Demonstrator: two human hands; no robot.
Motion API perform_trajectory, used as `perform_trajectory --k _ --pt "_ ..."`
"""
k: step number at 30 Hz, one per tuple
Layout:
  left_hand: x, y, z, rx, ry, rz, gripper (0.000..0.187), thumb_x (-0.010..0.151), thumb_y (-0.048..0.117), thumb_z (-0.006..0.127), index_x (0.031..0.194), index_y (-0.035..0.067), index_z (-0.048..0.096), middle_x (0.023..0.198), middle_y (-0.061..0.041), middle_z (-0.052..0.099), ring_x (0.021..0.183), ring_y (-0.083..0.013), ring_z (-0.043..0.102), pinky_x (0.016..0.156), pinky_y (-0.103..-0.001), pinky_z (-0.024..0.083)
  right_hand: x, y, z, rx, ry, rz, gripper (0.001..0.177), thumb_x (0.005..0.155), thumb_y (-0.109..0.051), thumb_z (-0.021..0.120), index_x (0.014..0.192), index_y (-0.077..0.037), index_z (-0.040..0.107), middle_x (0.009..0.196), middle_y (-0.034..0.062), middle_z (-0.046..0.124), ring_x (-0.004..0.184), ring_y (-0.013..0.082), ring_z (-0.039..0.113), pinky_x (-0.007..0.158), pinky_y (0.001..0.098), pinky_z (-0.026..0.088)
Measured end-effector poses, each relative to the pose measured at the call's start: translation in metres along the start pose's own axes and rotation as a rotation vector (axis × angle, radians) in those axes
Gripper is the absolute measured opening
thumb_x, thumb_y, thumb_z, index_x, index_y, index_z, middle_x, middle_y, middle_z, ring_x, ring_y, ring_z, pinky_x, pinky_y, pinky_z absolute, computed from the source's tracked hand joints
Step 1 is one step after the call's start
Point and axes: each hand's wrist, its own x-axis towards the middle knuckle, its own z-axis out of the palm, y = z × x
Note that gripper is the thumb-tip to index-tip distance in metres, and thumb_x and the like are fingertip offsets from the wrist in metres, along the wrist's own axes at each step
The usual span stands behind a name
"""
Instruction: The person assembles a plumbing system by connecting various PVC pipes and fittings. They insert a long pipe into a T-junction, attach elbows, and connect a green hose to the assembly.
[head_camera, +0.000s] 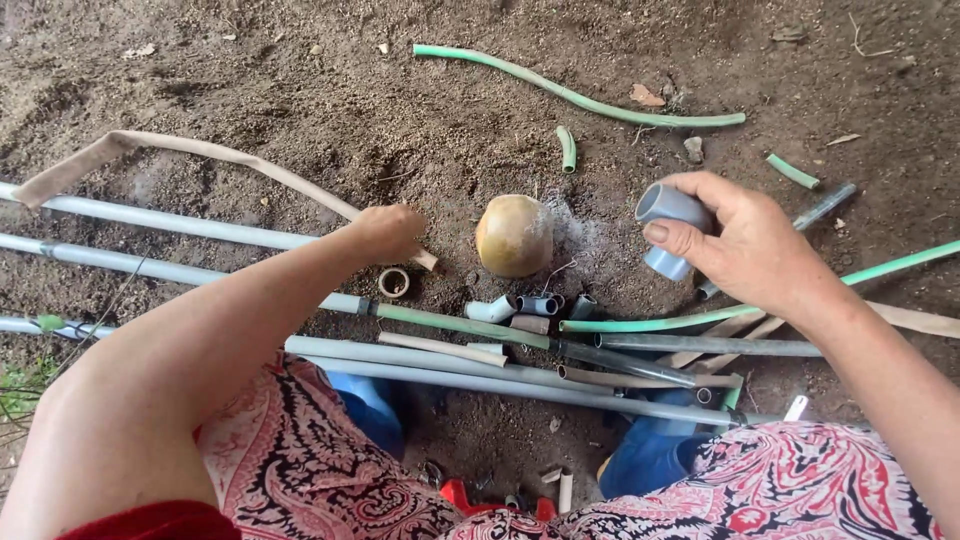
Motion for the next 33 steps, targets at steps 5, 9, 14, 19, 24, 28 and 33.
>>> perform_trajectory --k 5,9,14,19,24,28,33 --pt "-0.003 -0.045 0.049 0.221 -0.06 -0.157 0.044 0.088 0.035 0.059 0.119 0.005 0.05 0.11 -0.013 0.055 0.089 -0.0212 0.055 0.08 -0.037 0.051 0.004 0.02 0.007 -0.057 -0.011 -0.084 0.043 0.077 -0.033 0.065 0.115 -0.015 0.061 0.099 0.0004 0.068 0.089 0.0129 0.059 0.08 0.0287 0.044" --pt "-0.009 -0.056 0.052 0.216 -0.066 -0.196 0.044 0.093 0.037 0.044 0.131 0.016 0.04 0.12 -0.013 0.047 0.102 -0.0239 0.05 0.085 -0.037 0.046 0.014 0.024 0.01 -0.058 -0.05 0.089 0.045 0.075 -0.027 0.069 0.118 -0.016 0.062 0.103 0.0001 0.07 0.094 0.0123 0.06 0.084 0.0278 0.045" --pt "-0.002 -0.062 0.063 0.168 -0.085 -0.217 0.053 0.091 0.007 0.038 0.14 0.019 0.022 0.139 -0.021 0.03 0.126 -0.0365 0.035 0.103 -0.05 0.033 0.021 0.018 0.019 -0.029 -0.094 0.187 0.041 0.076 -0.024 0.07 0.116 -0.017 0.065 0.097 0.0021 0.074 0.084 0.0145 0.067 0.077 0.0283 0.051" --pt "0.005 -0.073 0.055 0.241 -0.102 -0.095 0.04 0.093 0.017 0.042 0.133 0.016 0.042 0.115 -0.01 0.059 0.101 -0.0259 0.059 0.085 -0.044 0.045 0.024 0.001 0.027 -0.115 -0.151 0.252 0.045 0.077 -0.027 0.068 0.121 -0.021 0.063 0.106 0.0018 0.074 0.093 0.0166 0.069 0.083 0.0297 0.051" --pt "-0.031 -0.062 0.024 0.069 -0.168 -0.092 0.061 0.088 0.021 0.048 0.141 0.006 0.022 0.124 -0.008 0.056 0.109 -0.0217 0.057 0.106 -0.058 0.029 0.027 0.005 0.034 -0.056 -0.165 0.263 0.043 0.079 -0.02 0.069 0.122 -0.018 0.063 0.099 0.0071 0.077 0.084 0.0216 0.075 0.077 0.0311 0.054" --pt "0.002 -0.09 0.058 0.085 0.05 -0.105 0.049 0.088 0.043 0.046 0.122 0.01 0.038 0.092 -0.007 0.062 0.078 -0.0212 0.061 0.086 -0.044 0.044 0.033 0.023 0.033 -0.181 -0.156 0.229 0.047 0.076 -0.03 0.069 0.121 -0.022 0.064 0.097 0.0043 0.074 0.082 0.0189 0.067 0.073 0.0305 0.05" --pt "0.006 -0.093 0.056 0.163 0.141 -0.006 0.03 0.096 0.032 0.034 0.099 0.008 0.052 0.073 -0.002 0.06 0.054 -0.0115 0.056 0.042 -0.028 0.049 0.026 0.009 0.03 -0.137 -0.206 0.284 0.043 0.08 -0.025 0.067 0.122 -0.02 0.062 0.101 0.0049 0.075 0.085 0.0194 0.072 0.077 0.0313 0.053"
